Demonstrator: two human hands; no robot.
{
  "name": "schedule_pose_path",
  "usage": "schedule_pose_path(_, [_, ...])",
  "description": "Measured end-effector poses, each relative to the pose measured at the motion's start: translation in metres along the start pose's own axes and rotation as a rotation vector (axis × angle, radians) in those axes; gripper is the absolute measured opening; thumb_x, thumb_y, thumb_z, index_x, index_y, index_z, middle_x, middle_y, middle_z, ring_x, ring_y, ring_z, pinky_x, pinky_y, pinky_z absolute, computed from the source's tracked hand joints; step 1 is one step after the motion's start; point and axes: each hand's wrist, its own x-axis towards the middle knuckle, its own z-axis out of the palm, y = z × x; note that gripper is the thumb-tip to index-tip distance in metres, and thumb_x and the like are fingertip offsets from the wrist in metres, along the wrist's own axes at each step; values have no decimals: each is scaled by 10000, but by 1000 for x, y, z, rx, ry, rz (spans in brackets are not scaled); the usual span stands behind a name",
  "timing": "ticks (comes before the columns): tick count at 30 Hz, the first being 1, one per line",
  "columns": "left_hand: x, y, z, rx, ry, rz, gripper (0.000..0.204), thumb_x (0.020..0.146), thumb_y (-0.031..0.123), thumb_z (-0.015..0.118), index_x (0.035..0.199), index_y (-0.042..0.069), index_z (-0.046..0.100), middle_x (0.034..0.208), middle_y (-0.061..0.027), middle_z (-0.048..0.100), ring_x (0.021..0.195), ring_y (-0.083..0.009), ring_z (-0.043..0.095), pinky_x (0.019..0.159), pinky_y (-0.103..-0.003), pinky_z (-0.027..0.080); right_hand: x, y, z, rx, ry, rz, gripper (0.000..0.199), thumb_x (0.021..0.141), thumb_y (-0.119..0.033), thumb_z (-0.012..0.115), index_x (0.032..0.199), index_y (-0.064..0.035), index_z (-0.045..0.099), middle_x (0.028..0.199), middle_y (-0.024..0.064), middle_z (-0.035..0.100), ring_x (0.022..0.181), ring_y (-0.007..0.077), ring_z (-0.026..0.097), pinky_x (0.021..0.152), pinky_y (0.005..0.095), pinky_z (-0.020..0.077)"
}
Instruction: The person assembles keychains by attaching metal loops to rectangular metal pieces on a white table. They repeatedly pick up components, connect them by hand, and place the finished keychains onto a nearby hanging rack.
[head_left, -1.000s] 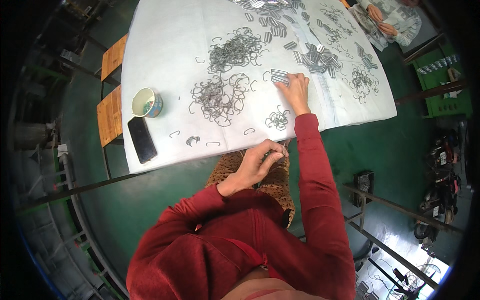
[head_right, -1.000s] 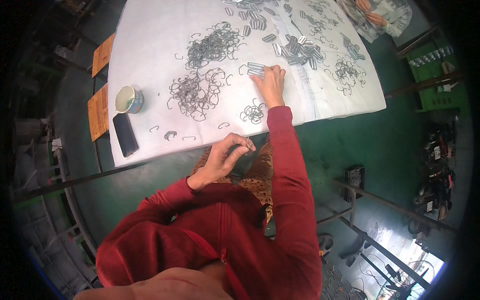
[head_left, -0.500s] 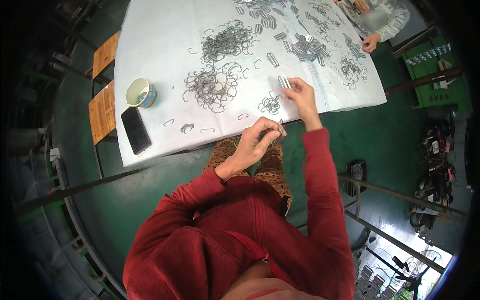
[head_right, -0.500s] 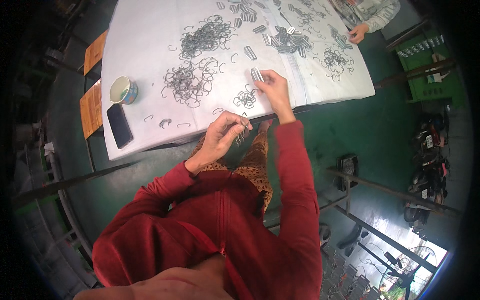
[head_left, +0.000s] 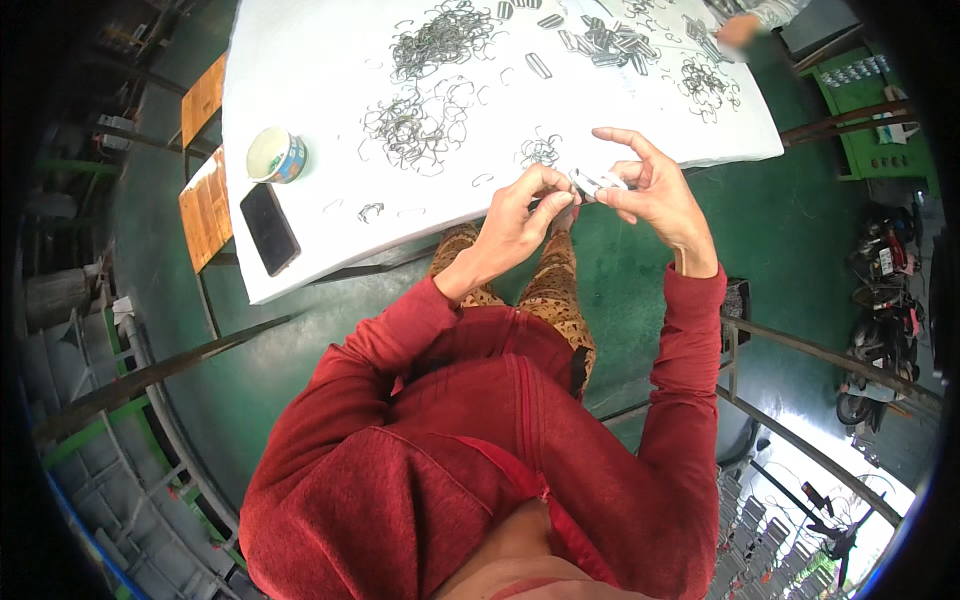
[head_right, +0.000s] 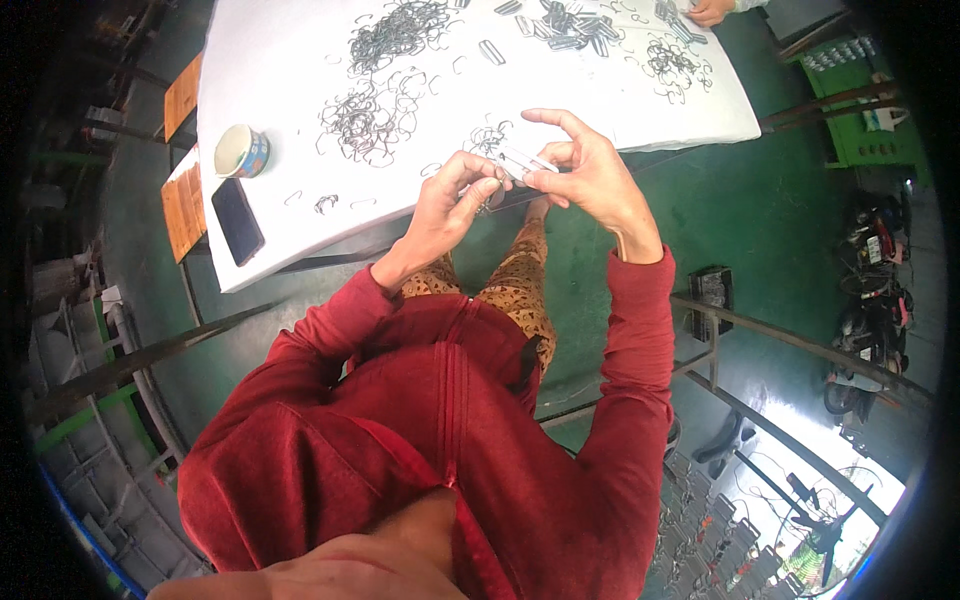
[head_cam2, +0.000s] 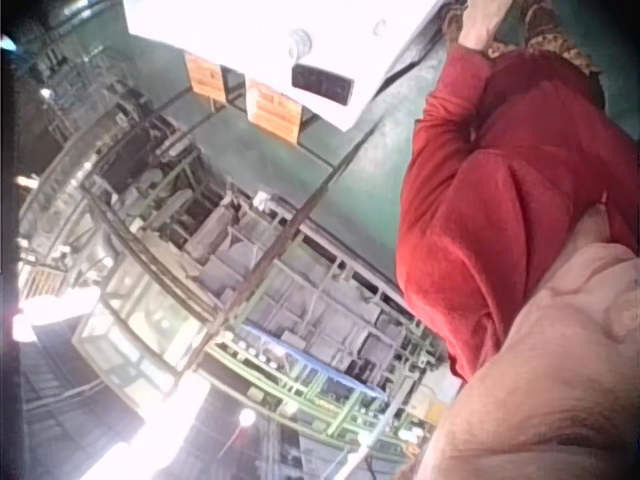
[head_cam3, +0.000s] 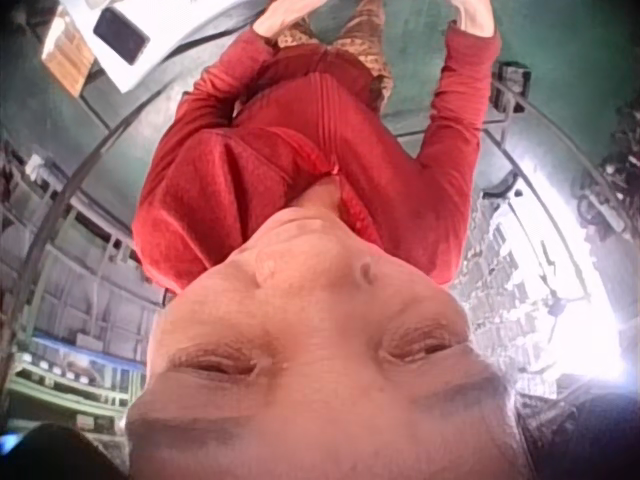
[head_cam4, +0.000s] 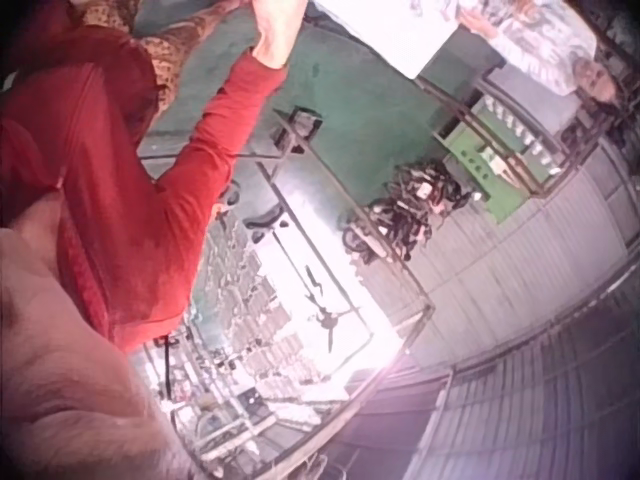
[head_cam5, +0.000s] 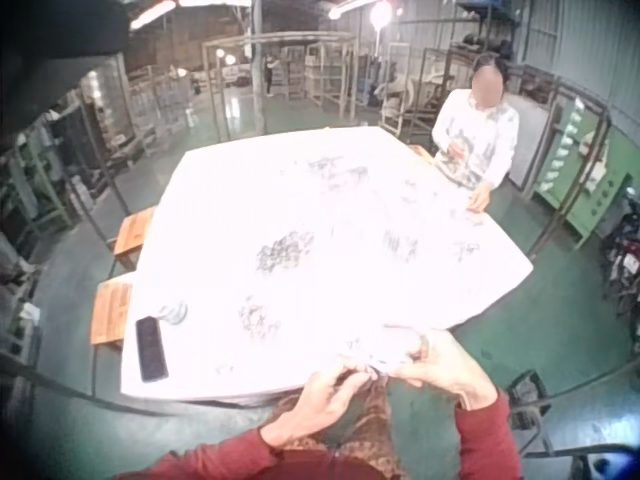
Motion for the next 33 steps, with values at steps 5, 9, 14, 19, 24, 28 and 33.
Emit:
schedule_pose_path(5, [1,-4,-3,148,-47,15,62,892,29,510,945,11,537,905,-71,616,859,-150,589,755,-286,475,1,-5,-2,152,-22,16,546,774,25,598,1283,-5,399,706,46,596,509,61,468,457,185,375])
schedule_pose_path(9, [-1,-10,-13,299,-64,108,81,870,35,542,946,11,555,915,-107,610,878,-214,601,778,-312,469,6,-6,2,101,104,-46,492,810,25,560,1274,15,394,685,50,594,519,87,534,478,199,434])
schedule_pose_path(14, [-9,-15,-28,340,6,126,213,824,64,610,1028,28,559,1072,-116,597,971,-221,575,829,-335,452,2,9,34,28,365,-169,318,796,36,616,1085,25,483,729,77,643,619,105,614,539,212,492])
schedule_pose_path(19, [44,-34,-87,502,196,81,255,804,75,631,1054,59,587,1030,-79,604,888,-213,553,764,-309,446,-10,25,45,166,482,-195,152,776,68,639,912,45,575,791,94,651,660,110,619,550,221,526])
schedule_pose_path(24, [156,-95,-171,1134,262,207,308,810,43,544,1108,110,588,1137,-98,566,1039,-314,505,846,-418,410,-11,34,49,166,481,-191,134,774,74,641,905,57,619,793,103,652,649,111,614,545,223,530])
schedule_pose_path(28, [164,-108,-156,1529,156,60,527,761,-47,449,1238,168,507,1314,-132,438,1218,-379,375,962,-491,327,-18,38,44,113,494,-188,149,779,88,624,925,60,614,771,112,654,614,119,613,535,215,515])
schedule_pose_path(33, [132,-98,-144,1508,91,17,494,767,-26,463,1217,165,534,1299,-132,458,1191,-375,415,926,-478,371,-26,41,43,96,477,-176,161,774,88,629,930,52,617,763,107,655,606,119,616,527,206,505])
